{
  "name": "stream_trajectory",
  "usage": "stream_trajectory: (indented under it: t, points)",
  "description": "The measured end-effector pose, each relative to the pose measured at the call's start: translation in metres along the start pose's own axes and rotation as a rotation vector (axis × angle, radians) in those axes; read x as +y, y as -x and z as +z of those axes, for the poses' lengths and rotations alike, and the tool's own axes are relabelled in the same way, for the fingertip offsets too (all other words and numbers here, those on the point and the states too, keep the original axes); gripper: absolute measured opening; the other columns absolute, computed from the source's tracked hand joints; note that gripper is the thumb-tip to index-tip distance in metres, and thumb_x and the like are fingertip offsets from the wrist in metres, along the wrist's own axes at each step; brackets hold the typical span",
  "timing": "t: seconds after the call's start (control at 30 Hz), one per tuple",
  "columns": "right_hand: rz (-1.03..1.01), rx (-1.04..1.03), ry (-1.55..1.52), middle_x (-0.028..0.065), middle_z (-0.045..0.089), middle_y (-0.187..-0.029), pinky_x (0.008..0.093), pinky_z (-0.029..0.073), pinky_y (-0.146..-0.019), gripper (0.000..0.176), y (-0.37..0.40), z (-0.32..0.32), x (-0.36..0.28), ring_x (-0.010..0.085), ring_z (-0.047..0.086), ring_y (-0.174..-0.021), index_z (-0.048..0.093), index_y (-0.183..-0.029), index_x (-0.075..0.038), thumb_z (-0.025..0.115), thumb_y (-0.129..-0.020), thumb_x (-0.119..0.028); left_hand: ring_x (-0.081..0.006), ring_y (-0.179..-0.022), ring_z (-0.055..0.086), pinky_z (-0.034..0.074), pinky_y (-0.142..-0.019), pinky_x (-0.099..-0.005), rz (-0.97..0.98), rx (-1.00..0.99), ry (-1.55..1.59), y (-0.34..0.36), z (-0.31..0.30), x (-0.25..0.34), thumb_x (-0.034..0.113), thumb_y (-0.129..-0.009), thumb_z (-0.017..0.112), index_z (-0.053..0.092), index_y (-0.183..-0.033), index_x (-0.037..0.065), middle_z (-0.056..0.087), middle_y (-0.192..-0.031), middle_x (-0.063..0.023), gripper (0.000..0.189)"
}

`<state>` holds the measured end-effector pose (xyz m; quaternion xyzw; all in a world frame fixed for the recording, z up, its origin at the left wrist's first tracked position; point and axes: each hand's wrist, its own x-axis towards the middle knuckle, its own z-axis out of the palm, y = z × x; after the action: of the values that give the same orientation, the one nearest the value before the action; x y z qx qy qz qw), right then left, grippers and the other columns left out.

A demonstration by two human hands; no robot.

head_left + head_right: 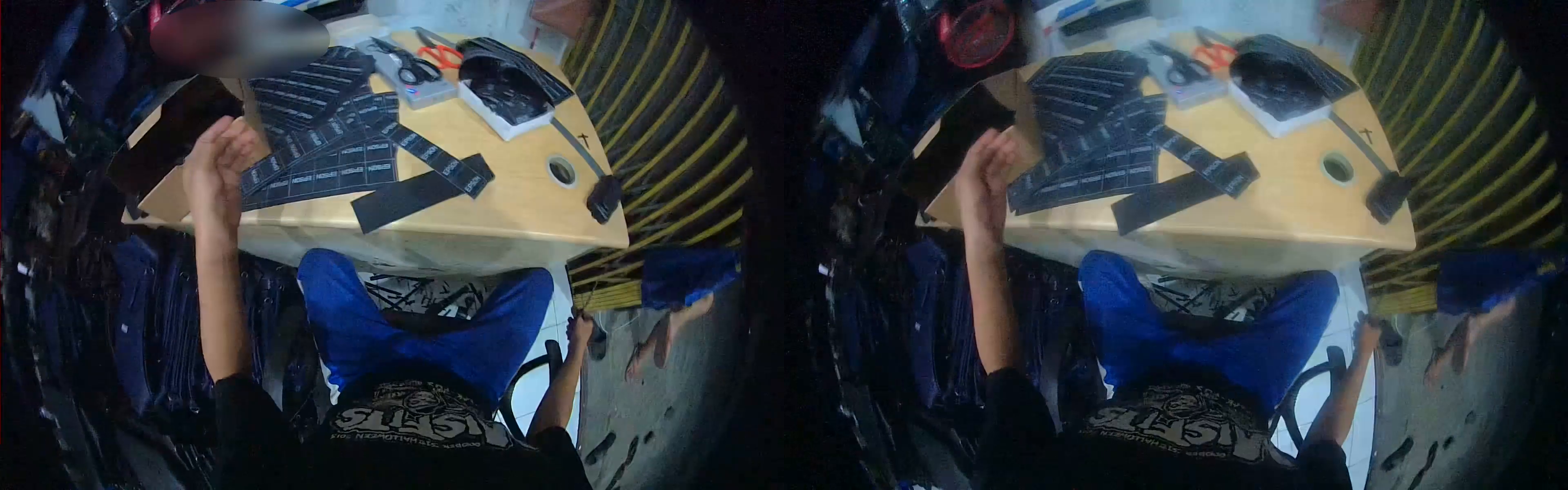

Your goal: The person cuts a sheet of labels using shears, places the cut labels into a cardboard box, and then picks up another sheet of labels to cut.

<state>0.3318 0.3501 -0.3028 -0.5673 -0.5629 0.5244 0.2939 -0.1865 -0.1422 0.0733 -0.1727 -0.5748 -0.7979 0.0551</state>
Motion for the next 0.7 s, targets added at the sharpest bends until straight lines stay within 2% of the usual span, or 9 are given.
stream_trajectory:
  t: [0.03,0.07,0.13,0.2,0.33,0.47,0.53,0.6,0.7]
  points:
    - [0.048,0.192,0.419,0.0053,0.056,-0.057,0.0281,0.041,-0.044,0.017,0.017,0.015,-0.022,0.0153,0.053,-0.047,0.063,-0.074,-0.004,0.062,-0.078,-0.02,-0.0225,-0.092,0.061,0.049,-0.08,-0.03,-0.035,-0.281,-0.008,0.017,0.015,-0.008,0.022,-0.091,0.047,0.048,-0.116,-0.007,0.06,-0.103,-0.0169,0.039]
    - [-0.036,0.0,-0.014,0.0058,0.056,-0.055,0.0273,0.039,-0.042,0.027,0.005,0.007,-0.001,0.0139,0.053,-0.046,0.064,-0.071,-0.004,0.063,-0.079,-0.029,-0.0206,-0.089,0.062,0.05,-0.077,-0.0296,-0.098,-0.446,-0.067,0.034,0.042,-0.007,0.021,-0.089,0.052,0.054,-0.11,-0.004,0.061,-0.101,-0.0135,0.033]
    - [0.069,0.094,0.155,0.0049,0.056,-0.054,0.0269,0.037,-0.038,0.029,0.014,0.012,-0.019,0.0129,0.051,-0.042,0.064,-0.071,-0.004,0.063,-0.079,-0.032,-0.0173,-0.089,0.062,0.05,-0.076,-0.0295,-0.14,-0.732,-0.421,0.05,0.083,-0.02,0.02,-0.085,0.06,0.058,-0.11,0.001,0.061,-0.106,-0.0137,0.031]
    - [0.118,0.091,0.234,0.0036,0.056,-0.054,0.0263,0.033,-0.034,0.025,0.04,0.023,-0.054,0.0108,0.047,-0.038,0.065,-0.074,-0.005,0.059,-0.08,-0.028,-0.0297,-0.102,0.057,0.044,-0.088,-0.0365,0.286,-0.942,-0.732,0.052,0.11,-0.038,0.029,-0.081,0.063,0.051,-0.118,-0.001,0.054,-0.117,-0.0212,0.049]
    - [-0.02,0.053,-0.019,0.0038,0.055,-0.054,0.0248,0.03,-0.032,0.018,0.037,0.018,-0.037,0.0088,0.044,-0.036,0.065,-0.08,-0.005,0.057,-0.082,-0.022,-0.039,-0.121,0.038,0.031,-0.1,-0.0464,0.616,-1.032,-1.049,0.062,0.142,-0.072,0.039,-0.079,0.063,0.041,-0.124,-0.007,0.039,-0.131,-0.0252,0.067]
    - [0.08,0.126,0.118,0.0034,0.057,-0.057,0.0233,0.03,-0.031,0.01,0.042,0.026,-0.052,0.0083,0.041,-0.035,0.06,-0.079,-0.007,0.052,-0.082,-0.012,-0.0366,-0.13,0.027,0.024,-0.105,-0.0446,0.609,-1.112,-1.123,0.089,0.134,-0.081,0.04,-0.078,0.063,0.035,-0.13,-0.006,0.034,-0.136,-0.0245,0.075]
    - [0.094,0.119,0.018,0.0025,0.055,-0.056,0.0227,0.029,-0.031,0.012,0.039,0.028,-0.049,0.0081,0.039,-0.034,0.058,-0.075,-0.007,0.051,-0.083,-0.011,-0.035,-0.125,0.037,0.03,-0.102,-0.0449,0.702,-1.123,-1.091,0.101,0.127,-0.078,0.028,-0.079,0.06,0.04,-0.127,-0.005,0.04,-0.132,-0.0216,0.061]
    - [0.034,0.094,0.063,0.0016,0.053,-0.055,0.0223,0.029,-0.033,0.02,0.034,0.027,-0.041,0.0068,0.04,-0.036,0.065,-0.09,-0.008,0.053,-0.085,-0.023,-0.0307,-0.122,0.042,0.033,-0.102,-0.0401,0.938,-1.079,-1.218,0.112,0.117,-0.078,0.012,-0.077,0.056,0.043,-0.126,-0.003,0.044,-0.131,-0.0182,0.054]
    - [0.029,0.042,0.14,0.0021,0.053,-0.056,0.022,0.029,-0.033,0.023,0.028,0.024,-0.034,0.0065,0.04,-0.036,0.066,-0.093,-0.007,0.051,-0.088,-0.023,-0.0285,-0.121,0.044,0.036,-0.102,-0.0372,0.936,-1.095,-1.228,0.116,0.107,-0.068,0.004,-0.074,0.052,0.045,-0.126,0.0,0.047,-0.129,-0.0156,0.052]
